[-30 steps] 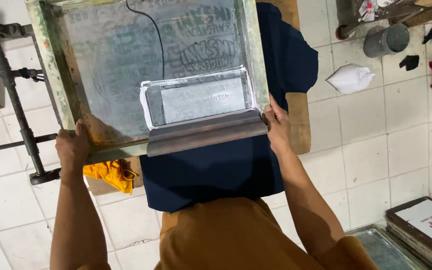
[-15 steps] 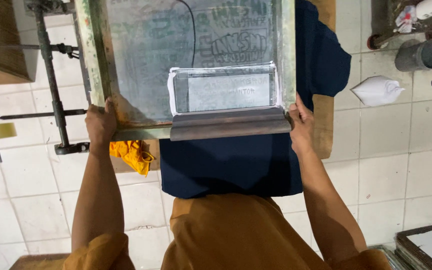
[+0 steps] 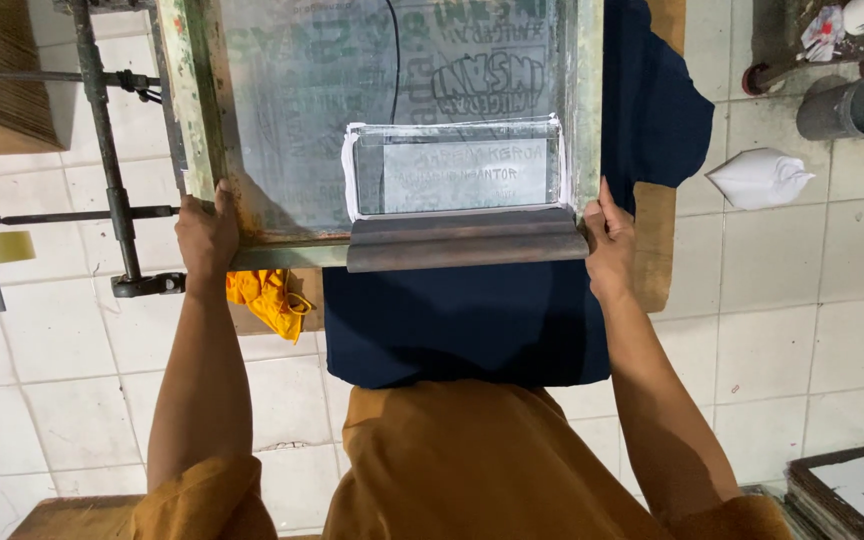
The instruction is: Screen printing a white design onto a navy blue t-shirt using a manual screen and squeegee
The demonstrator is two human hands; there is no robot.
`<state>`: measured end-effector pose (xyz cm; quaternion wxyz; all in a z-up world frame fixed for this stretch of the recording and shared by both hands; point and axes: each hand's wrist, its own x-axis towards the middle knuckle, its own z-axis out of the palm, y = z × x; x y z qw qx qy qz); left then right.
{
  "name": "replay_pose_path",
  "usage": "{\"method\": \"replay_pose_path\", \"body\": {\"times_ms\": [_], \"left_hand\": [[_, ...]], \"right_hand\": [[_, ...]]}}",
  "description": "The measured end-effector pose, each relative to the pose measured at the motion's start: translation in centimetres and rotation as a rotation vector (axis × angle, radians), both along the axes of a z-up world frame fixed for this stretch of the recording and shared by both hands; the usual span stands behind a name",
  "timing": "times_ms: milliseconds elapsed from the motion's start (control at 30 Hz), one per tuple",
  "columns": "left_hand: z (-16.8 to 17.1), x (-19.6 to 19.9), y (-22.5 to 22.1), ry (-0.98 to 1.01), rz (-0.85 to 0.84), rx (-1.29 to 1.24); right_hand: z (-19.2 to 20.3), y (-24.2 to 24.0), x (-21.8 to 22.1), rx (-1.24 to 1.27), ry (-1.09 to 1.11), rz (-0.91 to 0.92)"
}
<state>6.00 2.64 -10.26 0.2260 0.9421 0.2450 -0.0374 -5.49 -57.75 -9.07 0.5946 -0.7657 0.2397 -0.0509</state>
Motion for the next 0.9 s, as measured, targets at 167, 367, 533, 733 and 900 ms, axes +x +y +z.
{"method": "replay_pose_path", "body": {"times_ms": [167, 367, 533, 733, 900], "left_hand": [[7.6, -1.9, -3.5, -0.165, -0.029, -0.159], [6.1, -16.1, -7.5, -0.638, -0.048, -0.006], [3.6, -30.8, -12.2, -0.038, 0.13, -0.261], [0.5, -34.5, -14.0, -0.003, 0.151, -0.796], [-8.7, -36.5, -11.1, 0.129, 0.092, -0.826]], "right_hand": [[3.2, 0.6, 0.1, -0.022, 0.045, -0.003], [5.7, -0.4, -7.7, -0.353, 0.045, 0.006], [-0.4, -5.3, -23.7, -0.38, 0.233, -0.274], [0.4, -1.7, -25.6, 0.002, 0.419, -0.075], [-6.3, -4.5, -27.6, -0.134, 0.398, -0.078]]}}
